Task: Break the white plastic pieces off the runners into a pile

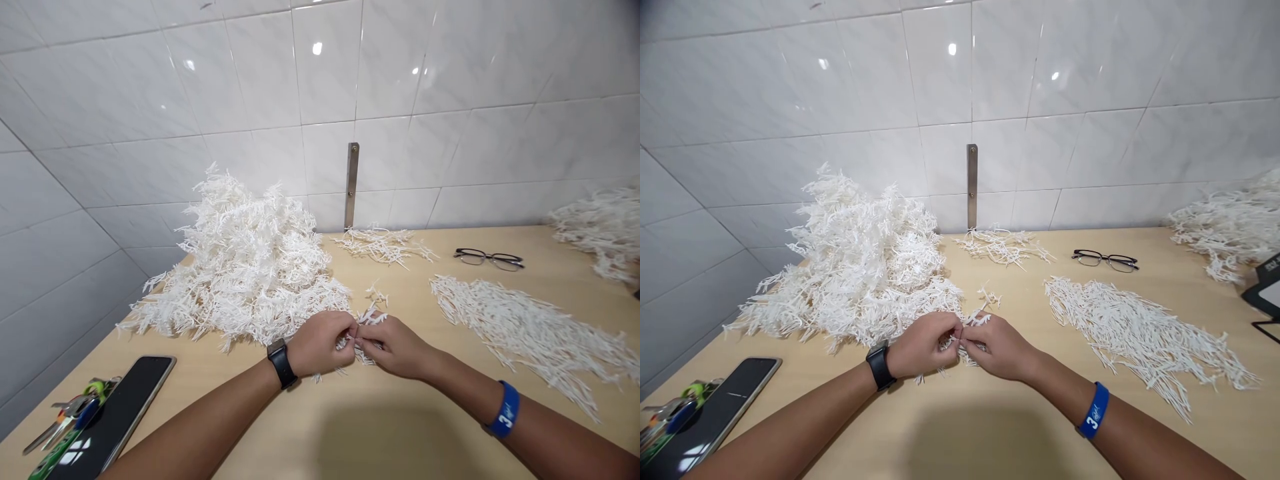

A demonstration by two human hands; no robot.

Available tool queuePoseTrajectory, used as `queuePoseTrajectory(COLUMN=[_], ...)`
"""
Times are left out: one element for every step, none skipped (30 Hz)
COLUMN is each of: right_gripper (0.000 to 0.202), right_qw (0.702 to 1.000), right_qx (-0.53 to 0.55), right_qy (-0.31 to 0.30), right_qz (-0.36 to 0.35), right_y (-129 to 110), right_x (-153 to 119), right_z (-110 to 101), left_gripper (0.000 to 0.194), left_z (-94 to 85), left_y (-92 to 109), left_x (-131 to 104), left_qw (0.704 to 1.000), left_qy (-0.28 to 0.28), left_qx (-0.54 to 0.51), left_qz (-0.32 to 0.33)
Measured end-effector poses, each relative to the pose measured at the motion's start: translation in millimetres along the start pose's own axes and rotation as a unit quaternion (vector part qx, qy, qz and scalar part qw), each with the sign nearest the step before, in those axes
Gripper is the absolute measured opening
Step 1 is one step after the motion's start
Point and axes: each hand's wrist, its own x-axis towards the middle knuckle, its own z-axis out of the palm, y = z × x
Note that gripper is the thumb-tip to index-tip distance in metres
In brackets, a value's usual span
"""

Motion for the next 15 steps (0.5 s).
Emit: queuePoseTrajectory(right_gripper=[0.025,0.024,0.023,0.022,0.022,0.021,0.021,0.020,0.019,0.019,0.019,0.020,0.021,0.022,0.023], right_qw=[1.000,1.000,0.999,0.999,0.999,0.999,1.000,1.000,1.000,1.000,1.000,1.000,1.000,1.000,1.000], right_qx=[-0.002,-0.004,-0.006,-0.008,-0.009,-0.009,-0.008,-0.005,-0.001,0.002,0.002,0.000,-0.002,-0.002,-0.002], right_qy=[-0.002,-0.005,-0.007,-0.009,-0.011,-0.013,-0.014,-0.015,-0.017,-0.019,-0.019,-0.019,-0.019,-0.020,-0.021], right_qz=[-0.011,-0.022,-0.032,-0.037,-0.036,-0.030,-0.020,-0.009,0.001,0.007,0.010,0.010,0.012,0.015,0.021], right_y=[-0.5,-0.7,-0.4,0.1,0.9,1.9,2.9,3.7,4.4,4.8,5.1,5.2,5.2,5.2,5.4], right_x=[0.5,1.0,1.3,1.3,1.2,0.9,0.4,-0.1,-0.7,-1.2,-1.7,-2.1,-2.4,-2.6,-2.8], right_z=[0.8,1.6,2.4,2.9,3.2,3.1,2.8,2.2,1.5,0.7,0.0,-0.5,-0.8,-0.9,-0.9], left_gripper=[0.006,0.007,0.007,0.008,0.008,0.009,0.009,0.009,0.009,0.010,0.011,0.012,0.014,0.016,0.019], left_z=[0.9,1.7,2.4,2.9,3.2,3.2,2.9,2.3,1.5,0.6,-0.4,-1.5,-2.4,-3.2,-3.7], left_y=[-0.5,-1.3,-2.4,-3.7,-5.0,-6.2,-6.9,-7.2,-6.8,-5.8,-4.4,-2.6,-0.8,0.7,1.9], left_x=[0.2,0.3,0.3,0.2,-0.1,-0.5,-0.9,-1.4,-1.8,-2.3,-2.6,-2.9,-3.2,-3.3,-3.3], left_qw=[1.000,1.000,1.000,0.999,0.999,0.999,0.999,0.999,0.999,0.999,1.000,1.000,0.999,0.999,0.998], left_qy=[-0.004,-0.007,-0.012,-0.016,-0.020,-0.023,-0.027,-0.030,-0.030,-0.028,-0.025,-0.023,-0.019,-0.017,-0.017], left_qx=[0.007,0.014,0.020,0.027,0.032,0.034,0.033,0.029,0.022,0.012,-0.002,-0.017,-0.031,-0.042,-0.047], left_qz=[0.002,0.005,0.009,0.014,0.020,0.026,0.031,0.033,0.030,0.021,0.008,-0.005,-0.016,-0.024,-0.027])
